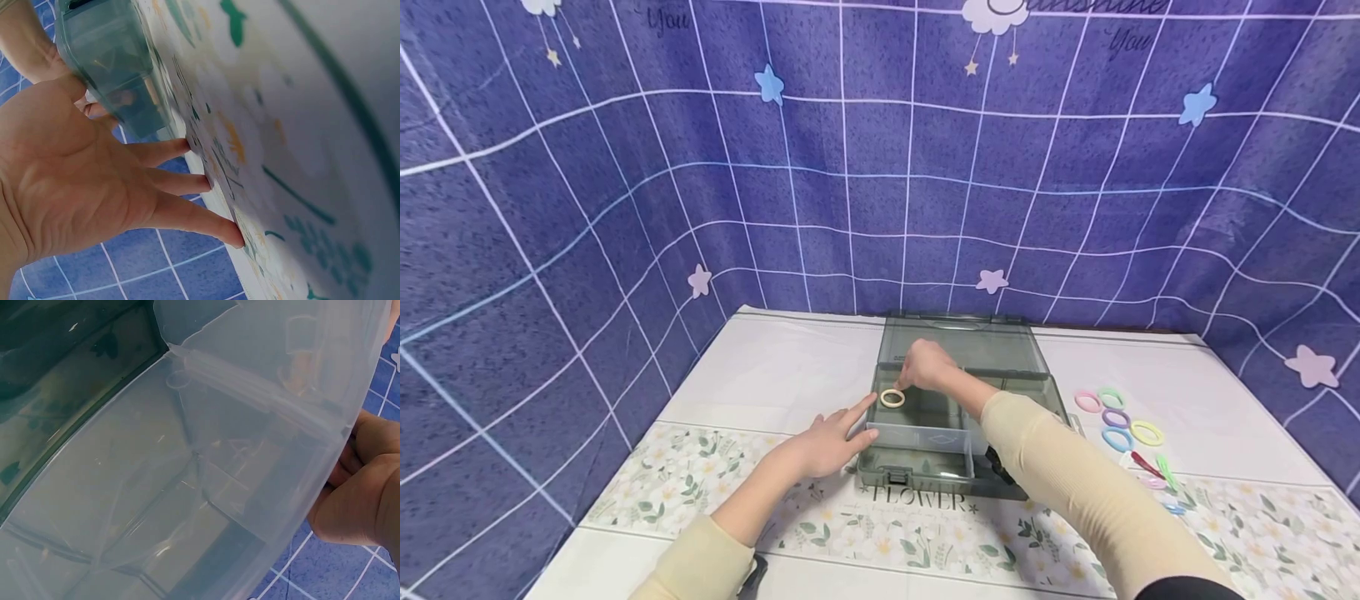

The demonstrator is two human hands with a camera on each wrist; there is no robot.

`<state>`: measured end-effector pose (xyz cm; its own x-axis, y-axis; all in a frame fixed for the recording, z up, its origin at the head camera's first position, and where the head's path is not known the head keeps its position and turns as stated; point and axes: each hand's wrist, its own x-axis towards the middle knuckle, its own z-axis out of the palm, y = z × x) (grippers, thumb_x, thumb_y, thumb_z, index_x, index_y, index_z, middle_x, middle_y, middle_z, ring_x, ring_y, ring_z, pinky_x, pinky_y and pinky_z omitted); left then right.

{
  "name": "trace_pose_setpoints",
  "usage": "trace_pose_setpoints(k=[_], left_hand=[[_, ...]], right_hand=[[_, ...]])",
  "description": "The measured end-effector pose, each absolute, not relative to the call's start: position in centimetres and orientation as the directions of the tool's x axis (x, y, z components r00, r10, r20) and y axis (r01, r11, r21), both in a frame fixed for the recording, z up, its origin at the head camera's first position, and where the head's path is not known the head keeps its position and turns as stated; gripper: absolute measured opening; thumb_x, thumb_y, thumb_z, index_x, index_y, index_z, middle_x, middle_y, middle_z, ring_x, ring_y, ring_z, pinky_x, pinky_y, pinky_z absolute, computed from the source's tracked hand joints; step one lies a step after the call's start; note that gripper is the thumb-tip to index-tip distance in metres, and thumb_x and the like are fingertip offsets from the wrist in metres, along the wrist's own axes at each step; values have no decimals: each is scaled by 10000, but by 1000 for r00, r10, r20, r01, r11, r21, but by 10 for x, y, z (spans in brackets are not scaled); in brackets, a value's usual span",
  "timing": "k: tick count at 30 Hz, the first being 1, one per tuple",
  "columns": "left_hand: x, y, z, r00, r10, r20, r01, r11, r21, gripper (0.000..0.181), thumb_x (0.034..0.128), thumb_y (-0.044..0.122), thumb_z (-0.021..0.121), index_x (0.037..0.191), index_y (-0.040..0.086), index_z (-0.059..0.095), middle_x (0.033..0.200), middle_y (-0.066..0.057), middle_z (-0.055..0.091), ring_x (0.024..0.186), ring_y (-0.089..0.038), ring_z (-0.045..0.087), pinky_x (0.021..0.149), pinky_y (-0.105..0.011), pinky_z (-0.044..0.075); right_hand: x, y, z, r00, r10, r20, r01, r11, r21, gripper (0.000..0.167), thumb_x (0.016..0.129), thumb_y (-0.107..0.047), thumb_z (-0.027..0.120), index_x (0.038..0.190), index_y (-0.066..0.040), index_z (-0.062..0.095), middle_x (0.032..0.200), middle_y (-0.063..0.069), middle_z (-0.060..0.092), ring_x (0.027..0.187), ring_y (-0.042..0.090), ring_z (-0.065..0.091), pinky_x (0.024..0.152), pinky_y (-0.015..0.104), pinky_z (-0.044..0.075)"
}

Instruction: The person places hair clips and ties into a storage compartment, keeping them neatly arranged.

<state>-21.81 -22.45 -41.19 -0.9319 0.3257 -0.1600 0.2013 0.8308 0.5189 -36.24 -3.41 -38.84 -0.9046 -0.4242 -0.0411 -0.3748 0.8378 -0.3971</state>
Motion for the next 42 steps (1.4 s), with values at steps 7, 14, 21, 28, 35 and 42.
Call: trace_pose_setpoints(k=[7,14,21,28,35,42], left_hand=[[-219,-224,-413,-932,325,-161,204,836,510,672,1082,530,338,1650,242,123,1621,-159,315,1494,-401,247,1198,-639,52],[-219,-223,-413,-934,318,-164,201,846,494,668,1082,532,334,1650,251,122,1619,-164,317,1488,-414,254,1192,-651,68],[-220,-221,-413,-933,320,-167,201,845,496,655,1091,500,340,1650,243,115,1623,-174,302,1489,-415,249,1196,-643,51],[-219,-223,-412,-933,320,-163,198,839,507,668,1089,505,349,1650,232,111,1631,-169,287,1493,-414,238,1196,-639,37],[-217,-224,-412,-933,321,-163,197,835,514,665,1092,497,348,1650,232,105,1631,-182,277,1495,-418,226,1193,-644,32],[-220,-224,-413,-930,330,-162,204,829,522,664,1095,486,351,1651,228,95,1636,-184,262,1502,-418,203,1194,-641,15]], right_hand=[[-363,-27,-382,-878,-479,9,-400,723,-563,159,831,-233,852,795,-83,817,886,-15,773,896,183,694,875,372,568],[-366,-9,-368,-858,-503,103,-434,604,-668,121,878,-214,810,879,-96,832,913,13,779,1027,214,694,938,401,543],[-370,25,-355,-872,-465,156,-424,556,-715,159,891,-238,803,937,-89,833,993,26,776,1018,208,684,908,410,546],[-378,67,-347,-893,-409,187,-402,543,-737,192,894,-248,803,982,-78,823,1038,64,769,1081,242,670,960,421,515],[-384,112,-354,-929,-314,198,-347,545,-763,233,896,-225,804,1004,-18,806,795,10,737,707,114,578,686,282,473],[-389,161,-361,-963,-226,148,-244,489,-837,320,904,-207,793,1075,60,757,603,-125,527,442,25,314,408,212,296]])
